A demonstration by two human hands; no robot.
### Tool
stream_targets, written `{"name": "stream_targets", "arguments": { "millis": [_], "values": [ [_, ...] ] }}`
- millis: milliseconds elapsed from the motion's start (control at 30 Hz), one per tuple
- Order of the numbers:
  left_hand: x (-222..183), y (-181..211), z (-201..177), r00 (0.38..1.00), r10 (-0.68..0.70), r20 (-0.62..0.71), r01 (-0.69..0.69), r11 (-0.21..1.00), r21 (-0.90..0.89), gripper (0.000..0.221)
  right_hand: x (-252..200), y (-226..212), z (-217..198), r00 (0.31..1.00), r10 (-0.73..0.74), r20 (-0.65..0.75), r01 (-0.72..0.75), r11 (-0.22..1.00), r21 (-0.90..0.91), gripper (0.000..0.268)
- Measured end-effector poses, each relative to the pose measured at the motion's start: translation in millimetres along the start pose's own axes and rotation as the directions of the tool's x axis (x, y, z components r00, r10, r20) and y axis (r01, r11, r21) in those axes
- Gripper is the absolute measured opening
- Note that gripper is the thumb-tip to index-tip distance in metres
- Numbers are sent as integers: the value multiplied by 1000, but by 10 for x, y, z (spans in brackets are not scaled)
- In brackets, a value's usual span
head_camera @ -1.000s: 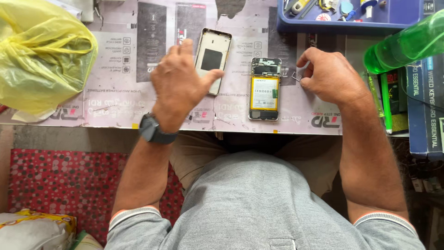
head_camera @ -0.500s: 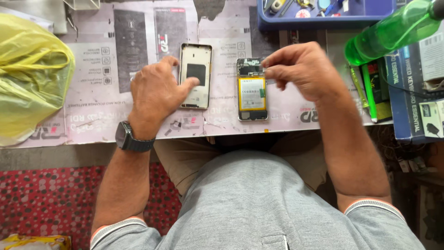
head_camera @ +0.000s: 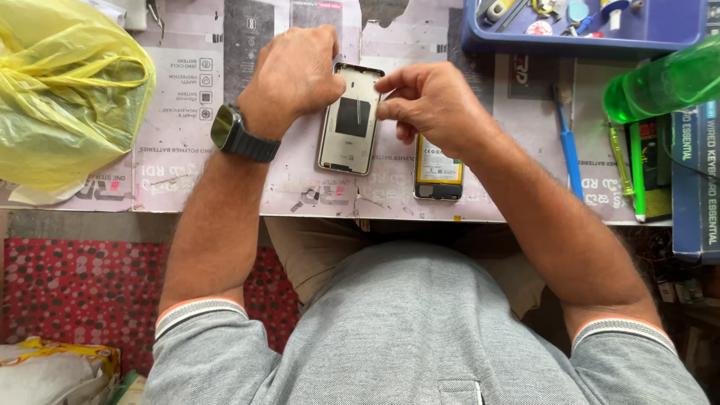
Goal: The person cleans a mobile phone screen with a toothbrush, removes the back cover, and uses a green screwdriver and a small blade to disassemble the internal components while the device is on a repair bench.
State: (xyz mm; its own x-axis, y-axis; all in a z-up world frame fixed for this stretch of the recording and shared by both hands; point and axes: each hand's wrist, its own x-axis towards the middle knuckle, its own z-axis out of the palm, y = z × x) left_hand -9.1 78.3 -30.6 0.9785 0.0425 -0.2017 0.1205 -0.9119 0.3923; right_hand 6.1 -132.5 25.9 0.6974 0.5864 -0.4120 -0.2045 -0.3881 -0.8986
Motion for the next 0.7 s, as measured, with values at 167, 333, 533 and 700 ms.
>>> {"name": "stream_targets", "arguments": {
  "millis": [167, 333, 533, 700],
  "values": [
    [24, -18, 32, 1000, -8, 12, 8, 998, 68, 22, -199, 320, -301, 954, -275, -116, 200, 878, -434, 24],
    [65, -110, 75, 994, 97, -47, -100, 992, -78, 19, -589, 409, -525, 916, -374, -146, 178, 705, -686, 22],
    [107, -220, 122, 963, 246, -111, -261, 954, -145, 14, -767, 492, -667, 941, -289, -176, 75, 686, -724, 40],
    [18, -234, 44, 974, 212, -84, -226, 941, -250, 15, -708, 573, -699, 991, -121, -65, 52, 766, -641, 84]
  ]
}}
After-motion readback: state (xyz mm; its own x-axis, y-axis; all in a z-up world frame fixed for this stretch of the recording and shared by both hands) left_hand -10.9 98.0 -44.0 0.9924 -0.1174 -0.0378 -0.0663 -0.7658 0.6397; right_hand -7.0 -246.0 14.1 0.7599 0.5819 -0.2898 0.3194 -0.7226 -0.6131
